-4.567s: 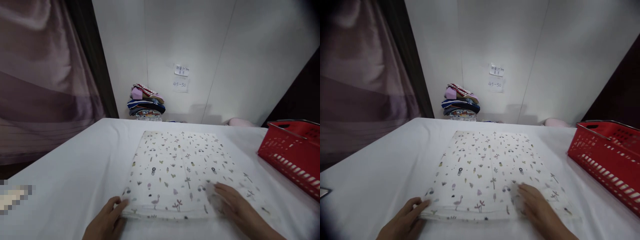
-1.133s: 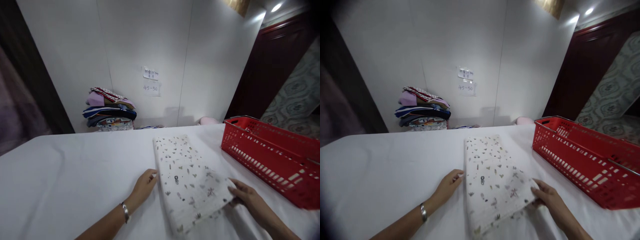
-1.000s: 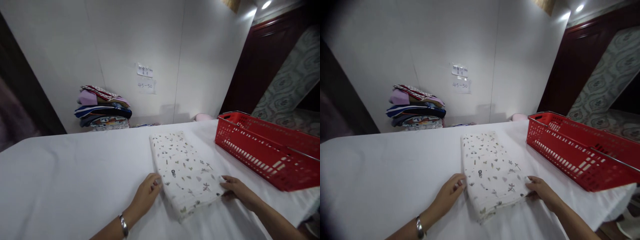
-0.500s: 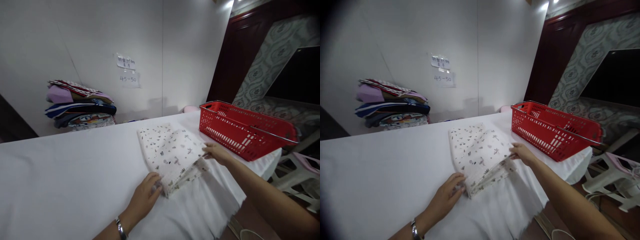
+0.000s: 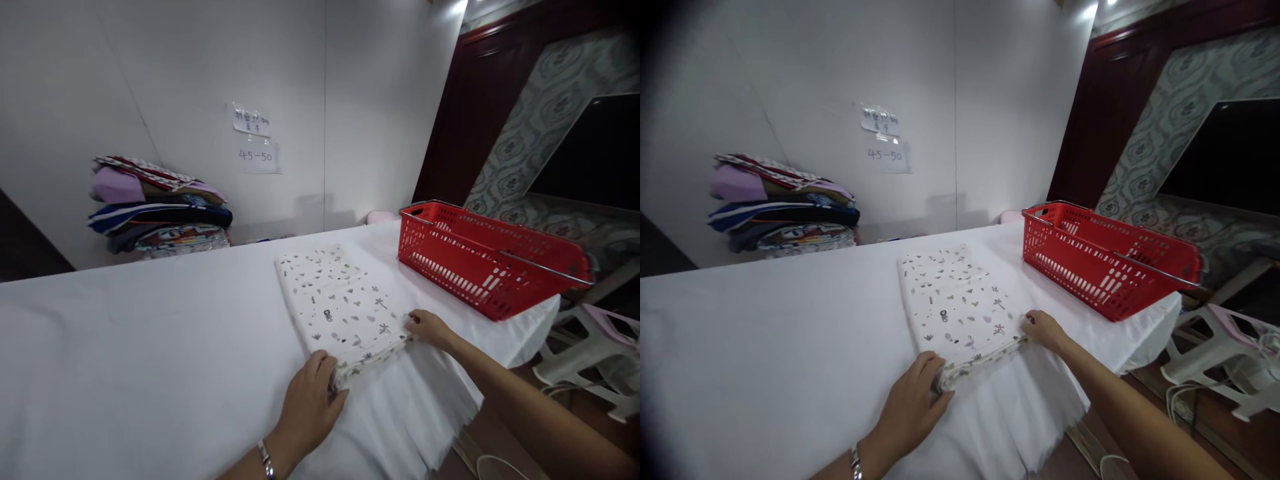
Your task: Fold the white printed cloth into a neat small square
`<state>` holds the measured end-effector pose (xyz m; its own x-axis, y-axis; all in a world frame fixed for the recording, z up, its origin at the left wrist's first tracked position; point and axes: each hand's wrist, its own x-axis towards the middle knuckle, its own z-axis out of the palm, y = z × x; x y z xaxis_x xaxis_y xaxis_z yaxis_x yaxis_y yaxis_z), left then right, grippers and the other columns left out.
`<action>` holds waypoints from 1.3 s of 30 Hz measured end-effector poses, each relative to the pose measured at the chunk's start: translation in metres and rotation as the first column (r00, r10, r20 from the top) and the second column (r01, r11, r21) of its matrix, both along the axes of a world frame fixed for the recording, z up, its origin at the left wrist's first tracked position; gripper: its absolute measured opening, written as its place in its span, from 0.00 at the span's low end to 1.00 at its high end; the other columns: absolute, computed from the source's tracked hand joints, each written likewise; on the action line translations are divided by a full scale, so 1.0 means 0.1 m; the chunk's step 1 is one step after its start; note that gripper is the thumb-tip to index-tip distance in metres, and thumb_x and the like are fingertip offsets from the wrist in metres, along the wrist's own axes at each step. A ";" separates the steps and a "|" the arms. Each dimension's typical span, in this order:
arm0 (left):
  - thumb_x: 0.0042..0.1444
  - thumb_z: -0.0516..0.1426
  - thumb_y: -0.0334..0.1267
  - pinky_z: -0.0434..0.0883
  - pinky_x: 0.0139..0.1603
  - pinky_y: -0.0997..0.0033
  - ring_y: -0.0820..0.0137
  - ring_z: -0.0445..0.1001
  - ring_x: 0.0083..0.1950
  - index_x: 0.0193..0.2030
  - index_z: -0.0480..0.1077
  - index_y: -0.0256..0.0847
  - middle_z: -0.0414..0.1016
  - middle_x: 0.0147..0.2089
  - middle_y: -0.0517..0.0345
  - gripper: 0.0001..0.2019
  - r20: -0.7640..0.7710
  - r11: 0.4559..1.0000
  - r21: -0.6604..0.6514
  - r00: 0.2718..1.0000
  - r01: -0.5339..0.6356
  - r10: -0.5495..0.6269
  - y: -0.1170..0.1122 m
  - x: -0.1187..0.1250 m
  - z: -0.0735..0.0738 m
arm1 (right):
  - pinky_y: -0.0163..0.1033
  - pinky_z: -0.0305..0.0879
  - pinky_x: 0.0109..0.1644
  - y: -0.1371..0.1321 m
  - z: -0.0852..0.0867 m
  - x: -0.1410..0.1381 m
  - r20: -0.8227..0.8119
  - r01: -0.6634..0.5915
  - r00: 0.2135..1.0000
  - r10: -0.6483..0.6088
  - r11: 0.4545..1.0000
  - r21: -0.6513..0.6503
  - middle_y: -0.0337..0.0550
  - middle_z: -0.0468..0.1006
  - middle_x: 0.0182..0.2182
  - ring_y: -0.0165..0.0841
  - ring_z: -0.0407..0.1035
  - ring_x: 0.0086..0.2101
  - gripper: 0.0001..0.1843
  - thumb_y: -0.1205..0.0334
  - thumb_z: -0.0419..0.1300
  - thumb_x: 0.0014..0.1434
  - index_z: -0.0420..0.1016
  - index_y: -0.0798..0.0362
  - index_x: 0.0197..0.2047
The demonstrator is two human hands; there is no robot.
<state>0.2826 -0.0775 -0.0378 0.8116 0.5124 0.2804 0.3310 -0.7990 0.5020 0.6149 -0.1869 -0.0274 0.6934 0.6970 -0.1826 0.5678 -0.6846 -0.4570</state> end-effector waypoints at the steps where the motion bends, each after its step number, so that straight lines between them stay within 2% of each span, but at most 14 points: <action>1: 0.54 0.54 0.38 0.68 0.46 0.64 0.66 0.67 0.48 0.48 0.61 0.44 0.63 0.51 0.54 0.14 -0.018 0.999 -0.023 0.999 -0.027 0.027 -0.01 0.03 0.01 | 0.35 0.60 0.40 0.00 -0.01 0.00 0.007 -0.011 1.000 0.011 1.000 -0.010 0.48 0.77 0.37 0.38 0.70 0.39 0.17 0.62 0.59 0.47 0.74 0.57 0.42; 7: 0.54 0.53 0.40 0.66 0.41 0.68 0.67 0.66 0.45 0.42 0.60 0.42 0.62 0.46 0.56 0.10 -0.091 0.983 -0.092 0.985 -0.157 0.149 -0.03 0.13 0.09 | 0.34 0.58 0.29 0.01 -0.03 -0.01 -0.067 -0.020 0.998 0.014 0.997 -0.077 0.43 0.75 0.24 0.33 0.69 0.26 0.10 0.62 0.58 0.47 0.73 0.57 0.34; 10: 0.51 0.52 0.34 0.66 0.40 0.68 0.67 0.66 0.44 0.40 0.59 0.42 0.62 0.46 0.55 0.08 -0.091 0.985 -0.064 0.984 -0.158 0.152 -0.05 0.16 0.08 | 0.33 0.54 0.22 0.04 -0.02 -0.01 -0.144 -0.010 0.990 -0.003 0.996 -0.091 0.38 0.68 0.16 0.29 0.63 0.18 0.05 0.63 0.58 0.46 0.69 0.56 0.26; 14: 0.44 0.49 0.25 0.65 0.37 0.70 0.69 0.66 0.40 0.36 0.58 0.42 0.63 0.44 0.55 0.12 -0.086 0.991 -0.034 0.988 -0.131 0.128 -0.02 0.13 0.03 | 0.31 0.57 0.22 0.03 0.11 -0.07 -0.266 0.005 0.964 -0.013 1.000 -0.030 0.37 0.67 0.17 0.29 0.63 0.20 0.07 0.62 0.58 0.44 0.64 0.54 0.22; 16: 0.44 0.48 0.23 0.65 0.35 0.71 0.70 0.66 0.38 0.34 0.57 0.42 0.64 0.41 0.57 0.12 -0.048 0.991 -0.048 0.992 -0.122 0.120 0.09 0.03 0.07 | 0.32 0.62 0.25 -0.01 0.21 -0.22 -0.440 0.032 0.898 -0.003 0.998 0.060 0.38 0.69 0.21 0.30 0.66 0.24 0.07 0.60 0.59 0.45 0.65 0.53 0.24; 18: 0.43 0.47 0.23 0.65 0.36 0.72 0.71 0.66 0.37 0.32 0.57 0.42 0.64 0.38 0.59 0.11 0.013 0.992 -0.049 0.993 -0.120 0.121 0.31 -0.17 0.19 | 0.33 0.65 0.28 -0.06 0.28 -0.50 -0.691 0.098 0.721 0.054 0.979 0.179 0.40 0.72 0.23 0.30 0.67 0.25 0.08 0.58 0.59 0.46 0.66 0.53 0.27; 21: 0.43 0.47 0.24 0.66 0.41 0.71 0.70 0.66 0.40 0.32 0.60 0.42 0.64 0.37 0.58 0.10 0.095 0.988 0.015 0.983 -0.156 0.154 0.85 -0.61 0.45 | 0.31 0.66 0.29 -0.06 0.29 -1.20 -0.930 0.219 0.324 0.174 0.942 0.253 0.42 0.75 0.27 0.29 0.68 0.26 0.10 0.59 0.59 0.47 0.71 0.56 0.33; 24: 0.45 0.47 0.28 0.66 0.47 0.69 0.67 0.67 0.46 0.36 0.65 0.42 0.67 0.44 0.56 0.12 0.069 0.976 0.084 0.978 -0.203 0.198 1.44 -1.13 0.61 | 0.32 0.68 0.32 0.09 0.19 -2.09 -0.965 0.231 -0.016 0.261 0.940 0.250 0.45 0.76 0.31 0.30 0.71 0.29 0.16 0.61 0.59 0.49 0.74 0.61 0.40; 27: 0.46 0.48 0.31 0.68 0.46 0.67 0.65 0.70 0.46 0.38 0.68 0.39 0.70 0.46 0.52 0.12 -0.078 0.939 0.121 0.940 -0.323 0.333 1.77 -1.60 0.54 | 0.34 0.68 0.31 0.35 0.10 -2.81 -0.932 0.193 -0.200 0.302 0.945 0.265 0.44 0.76 0.30 0.31 0.71 0.28 0.21 0.62 0.62 0.46 0.73 0.61 0.44; 29: 0.49 0.50 0.36 0.71 0.44 0.67 0.63 0.72 0.45 0.42 0.68 0.37 0.70 0.49 0.48 0.14 -0.103 0.888 0.174 0.889 -0.426 0.447 1.71 -1.83 0.42 | 0.33 0.67 0.31 0.51 0.07 -3.09 -0.930 0.211 -0.227 0.289 0.947 0.243 0.43 0.76 0.29 0.31 0.72 0.28 0.21 0.62 0.64 0.44 0.72 0.61 0.43; 31: 0.52 0.49 0.37 0.72 0.45 0.67 0.64 0.72 0.47 0.47 0.67 0.39 0.70 0.51 0.49 0.16 -0.002 0.855 0.246 0.882 -0.457 0.472 1.43 -1.97 0.32 | 0.33 0.66 0.30 0.60 0.06 -3.21 -0.935 0.238 -0.219 0.279 0.945 0.226 0.43 0.76 0.28 0.31 0.72 0.28 0.23 0.61 0.65 0.43 0.72 0.60 0.43; 34: 0.54 0.53 0.43 0.70 0.51 0.64 0.62 0.70 0.52 0.54 0.63 0.45 0.70 0.53 0.52 0.20 0.158 0.853 0.411 0.947 -0.320 0.279 0.79 -1.95 0.23 | 0.32 0.64 0.29 0.62 0.09 -3.22 -0.938 0.246 -0.186 0.292 0.938 0.243 0.42 0.76 0.28 0.30 0.71 0.27 0.24 0.59 0.67 0.42 0.73 0.60 0.43; 37: 0.51 0.57 0.45 0.69 0.53 0.61 0.59 0.67 0.57 0.62 0.56 0.46 0.67 0.58 0.50 0.31 0.078 0.865 0.487 0.992 -0.123 0.097 0.25 -1.74 0.18 | 0.30 0.59 0.27 0.55 0.11 -3.20 -0.938 0.242 -0.124 0.325 0.926 0.289 0.40 0.75 0.27 0.27 0.67 0.25 0.22 0.59 0.67 0.42 0.74 0.58 0.41; 39: 0.53 0.56 0.40 0.66 0.57 0.59 0.60 0.66 0.57 0.63 0.54 0.44 0.67 0.58 0.50 0.30 0.046 0.850 0.522 0.998 -0.070 0.053 0.08 -1.57 0.13 | 0.29 0.54 0.24 0.51 0.12 -3.20 -0.937 0.248 -0.070 0.342 0.916 0.316 0.39 0.74 0.25 0.26 0.64 0.23 0.20 0.59 0.68 0.41 0.74 0.57 0.39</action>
<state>0.1256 -0.0691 -0.0244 0.7707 0.3322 0.5437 0.3800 -0.9246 0.0263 0.2949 -0.1359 -0.0158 -0.0524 0.9140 -0.4023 -0.6510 -0.3367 -0.6803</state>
